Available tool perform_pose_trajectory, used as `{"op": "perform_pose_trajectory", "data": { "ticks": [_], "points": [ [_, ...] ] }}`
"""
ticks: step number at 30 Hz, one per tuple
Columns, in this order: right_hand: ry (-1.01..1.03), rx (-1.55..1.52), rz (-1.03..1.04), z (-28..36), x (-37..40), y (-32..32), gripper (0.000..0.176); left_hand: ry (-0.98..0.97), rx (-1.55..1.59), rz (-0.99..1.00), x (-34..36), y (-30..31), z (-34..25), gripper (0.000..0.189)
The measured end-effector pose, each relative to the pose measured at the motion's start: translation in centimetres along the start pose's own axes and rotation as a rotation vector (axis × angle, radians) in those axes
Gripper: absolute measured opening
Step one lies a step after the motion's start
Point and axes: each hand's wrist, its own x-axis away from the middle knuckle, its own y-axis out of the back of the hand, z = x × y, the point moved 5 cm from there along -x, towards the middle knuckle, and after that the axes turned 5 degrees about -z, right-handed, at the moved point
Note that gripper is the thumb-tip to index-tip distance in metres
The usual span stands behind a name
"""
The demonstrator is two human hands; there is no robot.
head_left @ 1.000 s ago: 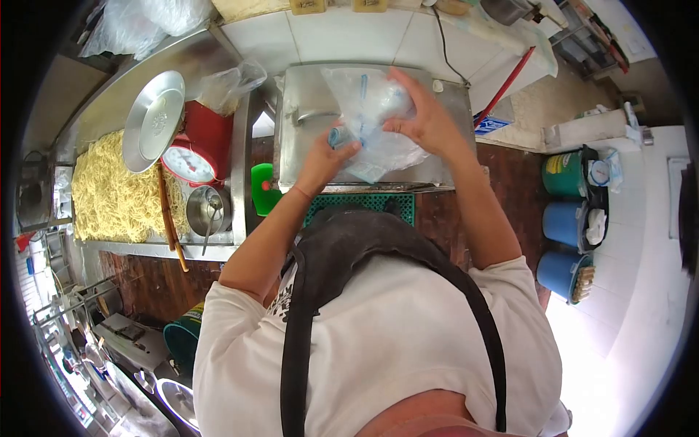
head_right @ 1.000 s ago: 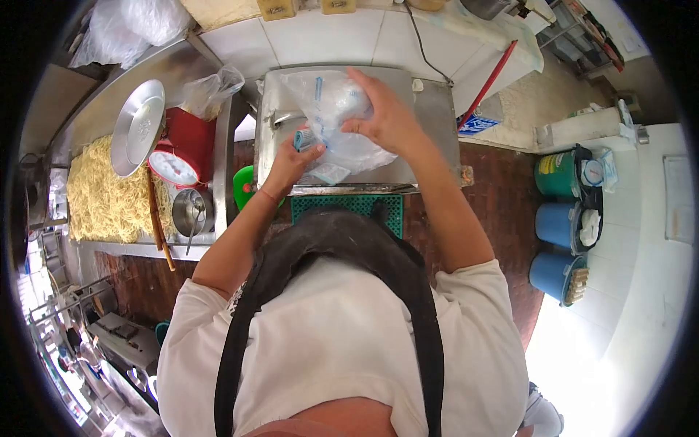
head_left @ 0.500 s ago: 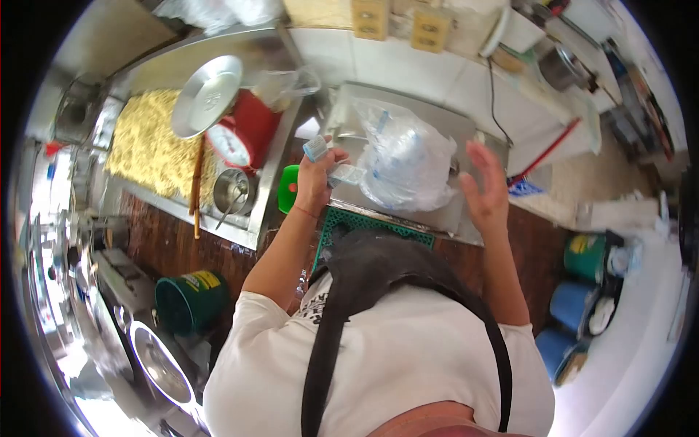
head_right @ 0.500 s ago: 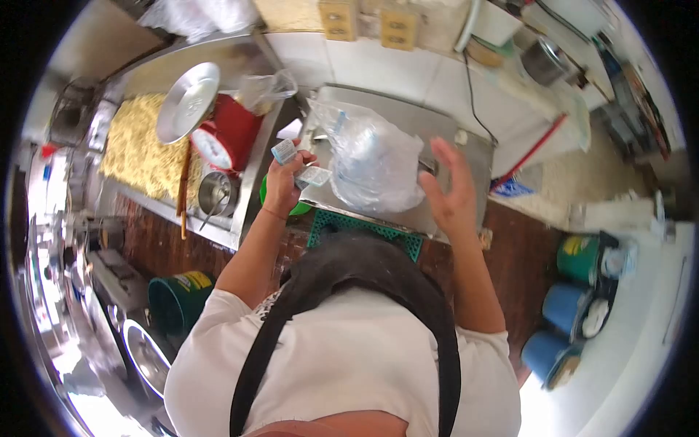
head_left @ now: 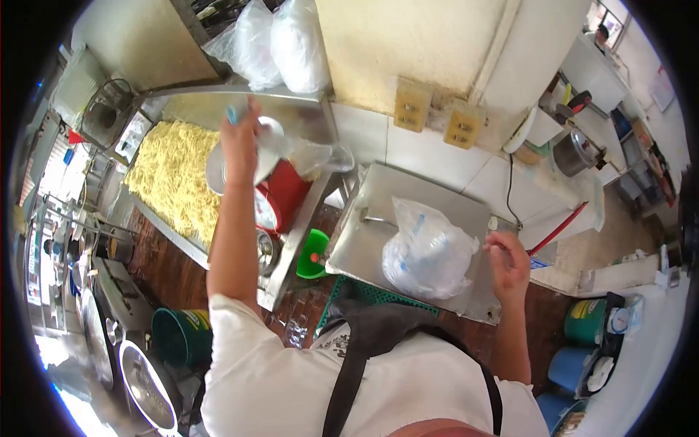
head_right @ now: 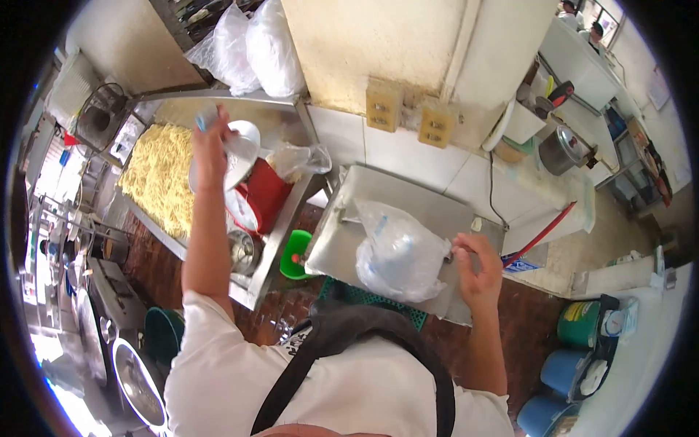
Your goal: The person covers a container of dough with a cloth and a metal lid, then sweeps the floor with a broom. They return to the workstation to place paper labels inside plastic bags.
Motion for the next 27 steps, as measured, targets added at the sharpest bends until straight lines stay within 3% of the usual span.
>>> {"op": "perform_pose_trajectory", "data": {
  "ticks": [4,6,8,9,12,13,16,17,20,24,25,26,27],
  "points": [
    [-0.059,0.041,-0.118,1.3,-0.6,-1.3,0.018,-0.347,-0.259,-0.037,-17.2,-1.7,-3.7,0.03],
    [-0.061,0.075,-0.162,2.2,-0.7,-2.0,0.017,-0.477,-0.672,0.001,-26.5,-3.0,-3.8,0.038],
    [-0.084,0.125,-0.224,3.6,-0.5,-3.1,0.017,-0.919,-0.94,-0.082,-33.2,-5.1,-2.9,0.048],
    [-0.086,0.154,-0.246,4.0,-0.2,-3.4,0.017,-0.791,-1.046,0.039,-35.3,-6.2,-2.1,0.055],
    [-0.081,0.263,-0.277,5.2,0.7,-3.8,0.017,-0.787,-1.268,0.172,-38.7,-8.4,1.4,0.062],
    [-0.081,0.301,-0.28,5.6,1.1,-3.9,0.017,-0.62,-1.323,0.261,-39.5,-8.8,2.5,0.063],
    [-0.147,0.329,-0.345,6.8,2.2,-3.9,0.016,-0.61,-1.301,0.24,-40.1,-8.4,3.5,0.058],
    [-0.189,0.297,-0.38,6.7,2.6,-3.9,0.016,-0.747,-1.291,0.232,-40.0,-7.9,3.3,0.053],
    [-0.189,0.294,-0.399,6.8,3.3,-4.4,0.015,-0.359,-1.207,0.344,-40.9,-5.9,3.1,0.051],
    [-0.222,0.338,-0.354,7.5,3.1,-5.1,0.014,-0.454,-1.164,0.244,-41.0,-2.7,1.7,0.051],
    [-0.216,0.353,-0.327,7.5,2.9,-4.9,0.014,-0.437,-1.14,0.214,-40.6,-1.9,0.2,0.057],
    [-0.209,0.366,-0.301,7.4,2.6,-4.9,0.014,-0.611,-1.176,0.135,-41.1,-1.1,-1.1,0.062],
    [-0.215,0.365,-0.312,7.5,2.5,-4.8,0.015,-0.568,-1.192,0.152,-40.1,-0.8,-3.8,0.068]
  ]
}}
